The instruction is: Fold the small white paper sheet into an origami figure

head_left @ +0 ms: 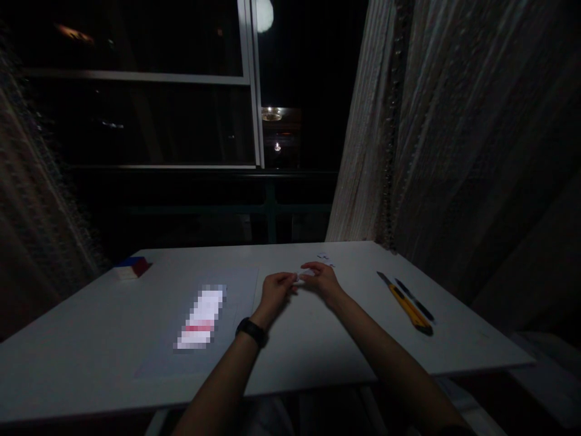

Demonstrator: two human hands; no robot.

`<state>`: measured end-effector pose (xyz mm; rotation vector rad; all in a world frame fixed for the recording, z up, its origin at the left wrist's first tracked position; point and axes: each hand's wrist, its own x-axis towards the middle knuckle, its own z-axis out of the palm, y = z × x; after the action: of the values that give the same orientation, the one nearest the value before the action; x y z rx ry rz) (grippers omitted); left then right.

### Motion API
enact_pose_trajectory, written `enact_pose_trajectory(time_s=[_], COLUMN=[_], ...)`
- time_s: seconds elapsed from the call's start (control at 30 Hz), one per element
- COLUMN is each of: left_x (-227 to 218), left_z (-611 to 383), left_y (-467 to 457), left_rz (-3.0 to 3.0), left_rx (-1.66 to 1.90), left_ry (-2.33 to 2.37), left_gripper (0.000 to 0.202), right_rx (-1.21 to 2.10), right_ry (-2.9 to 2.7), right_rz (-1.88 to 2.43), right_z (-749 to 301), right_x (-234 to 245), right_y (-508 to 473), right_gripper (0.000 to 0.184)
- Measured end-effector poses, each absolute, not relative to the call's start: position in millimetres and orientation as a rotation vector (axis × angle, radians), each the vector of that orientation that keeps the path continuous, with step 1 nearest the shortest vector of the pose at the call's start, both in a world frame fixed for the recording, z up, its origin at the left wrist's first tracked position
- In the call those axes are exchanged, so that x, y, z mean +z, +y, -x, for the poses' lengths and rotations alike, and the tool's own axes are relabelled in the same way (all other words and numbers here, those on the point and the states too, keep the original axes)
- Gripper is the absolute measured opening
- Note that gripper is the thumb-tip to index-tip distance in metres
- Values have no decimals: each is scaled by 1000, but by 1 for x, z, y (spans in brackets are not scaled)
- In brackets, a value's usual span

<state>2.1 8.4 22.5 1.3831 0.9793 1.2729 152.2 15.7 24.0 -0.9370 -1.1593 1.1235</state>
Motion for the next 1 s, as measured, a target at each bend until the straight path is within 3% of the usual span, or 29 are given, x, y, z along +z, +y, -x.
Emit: enact_pose_trajectory(time_s=[0.3, 0.47, 1.0], left_x=[31, 34, 30], left_z=[-1, -1, -1], left_y=[5, -1, 2], left_rz=[-1379, -1351, -1206], left_rx=[1409, 1384, 1369], left_ry=[1010, 1053, 1050], left_gripper=[31, 28, 34], right_rx=[1105, 1252, 1393], right_ry=[-1149, -1055, -1149], right_rz=[1026, 1056, 1057], right_z=[-142, -140, -140], right_x=[19, 18, 15], right_y=[12, 8, 6], right_gripper=[39, 42, 41])
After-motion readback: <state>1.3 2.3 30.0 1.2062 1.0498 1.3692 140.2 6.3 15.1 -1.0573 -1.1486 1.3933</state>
